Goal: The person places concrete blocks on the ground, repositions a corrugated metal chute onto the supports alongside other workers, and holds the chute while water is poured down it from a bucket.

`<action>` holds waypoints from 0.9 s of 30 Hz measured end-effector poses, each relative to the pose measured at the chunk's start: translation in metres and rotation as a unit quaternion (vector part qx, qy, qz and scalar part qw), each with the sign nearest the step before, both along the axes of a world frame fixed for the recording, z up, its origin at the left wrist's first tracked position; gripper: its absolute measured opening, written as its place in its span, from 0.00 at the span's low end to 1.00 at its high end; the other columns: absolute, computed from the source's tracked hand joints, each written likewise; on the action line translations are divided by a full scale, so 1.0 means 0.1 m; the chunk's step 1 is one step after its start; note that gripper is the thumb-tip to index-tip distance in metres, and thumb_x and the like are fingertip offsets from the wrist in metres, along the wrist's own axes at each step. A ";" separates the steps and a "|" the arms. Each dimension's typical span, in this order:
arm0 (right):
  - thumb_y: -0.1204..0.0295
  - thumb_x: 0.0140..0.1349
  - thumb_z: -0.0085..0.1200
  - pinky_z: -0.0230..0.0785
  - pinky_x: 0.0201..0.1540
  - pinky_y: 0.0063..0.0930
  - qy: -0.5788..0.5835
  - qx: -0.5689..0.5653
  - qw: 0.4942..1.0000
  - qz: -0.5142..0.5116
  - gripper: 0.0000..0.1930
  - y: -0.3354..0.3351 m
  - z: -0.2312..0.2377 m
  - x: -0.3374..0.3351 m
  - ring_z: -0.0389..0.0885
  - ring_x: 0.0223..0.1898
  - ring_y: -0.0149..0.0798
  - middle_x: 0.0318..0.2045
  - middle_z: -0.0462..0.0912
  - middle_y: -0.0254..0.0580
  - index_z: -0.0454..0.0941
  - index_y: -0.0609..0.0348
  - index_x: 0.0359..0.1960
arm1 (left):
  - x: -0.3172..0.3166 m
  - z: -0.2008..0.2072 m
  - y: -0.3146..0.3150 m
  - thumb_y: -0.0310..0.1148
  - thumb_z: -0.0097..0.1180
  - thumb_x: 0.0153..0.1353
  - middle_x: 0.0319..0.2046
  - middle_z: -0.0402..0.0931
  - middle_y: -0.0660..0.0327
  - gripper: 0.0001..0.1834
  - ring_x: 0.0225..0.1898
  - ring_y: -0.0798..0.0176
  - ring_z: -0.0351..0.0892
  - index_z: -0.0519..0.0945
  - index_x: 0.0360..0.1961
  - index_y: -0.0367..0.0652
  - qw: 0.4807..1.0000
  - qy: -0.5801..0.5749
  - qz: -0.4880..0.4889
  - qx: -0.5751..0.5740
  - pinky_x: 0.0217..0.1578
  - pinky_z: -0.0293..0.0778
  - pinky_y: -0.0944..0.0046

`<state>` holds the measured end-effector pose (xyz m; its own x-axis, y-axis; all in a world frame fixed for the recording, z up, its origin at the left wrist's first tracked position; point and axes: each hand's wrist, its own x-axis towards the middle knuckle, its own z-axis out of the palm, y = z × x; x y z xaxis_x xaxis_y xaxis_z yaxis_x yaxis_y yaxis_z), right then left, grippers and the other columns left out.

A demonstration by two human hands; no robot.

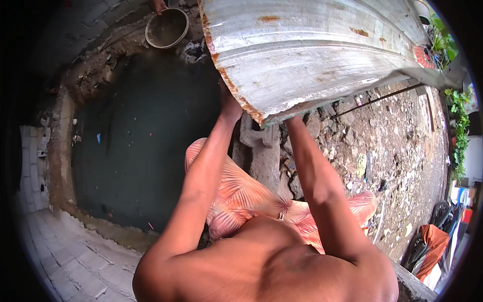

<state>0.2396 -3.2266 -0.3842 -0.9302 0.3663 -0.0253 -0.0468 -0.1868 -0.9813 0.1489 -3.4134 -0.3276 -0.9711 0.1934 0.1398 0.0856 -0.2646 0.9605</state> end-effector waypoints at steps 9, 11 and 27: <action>0.63 0.63 0.51 0.61 0.64 0.41 -0.165 0.535 0.813 0.160 0.22 -0.66 0.49 0.29 0.71 0.62 0.49 0.59 0.76 0.48 0.74 0.54 0.58 | -0.10 -0.21 -0.06 0.40 0.64 0.61 0.55 0.71 0.59 0.30 0.56 0.64 0.70 0.68 0.60 0.39 0.982 -0.003 -0.073 0.175 0.54 0.70 0.59; 0.64 0.62 0.52 0.61 0.64 0.40 -0.064 0.400 0.889 0.214 0.21 -0.25 0.56 0.53 0.72 0.60 0.48 0.58 0.77 0.45 0.76 0.55 0.56 | 0.07 -0.39 0.22 0.35 0.58 0.63 0.55 0.72 0.58 0.25 0.56 0.63 0.70 0.68 0.59 0.38 0.994 -0.009 -0.053 0.098 0.55 0.70 0.59; 0.78 0.50 0.58 0.72 0.49 0.30 -0.167 0.178 0.967 0.069 0.22 -0.45 0.60 0.47 0.80 0.43 0.39 0.43 0.83 0.48 0.76 0.77 0.48 | -0.01 -0.89 0.53 0.39 0.57 0.63 0.62 0.67 0.54 0.30 0.63 0.55 0.66 0.66 0.64 0.39 0.988 0.130 -0.070 -0.047 0.62 0.64 0.54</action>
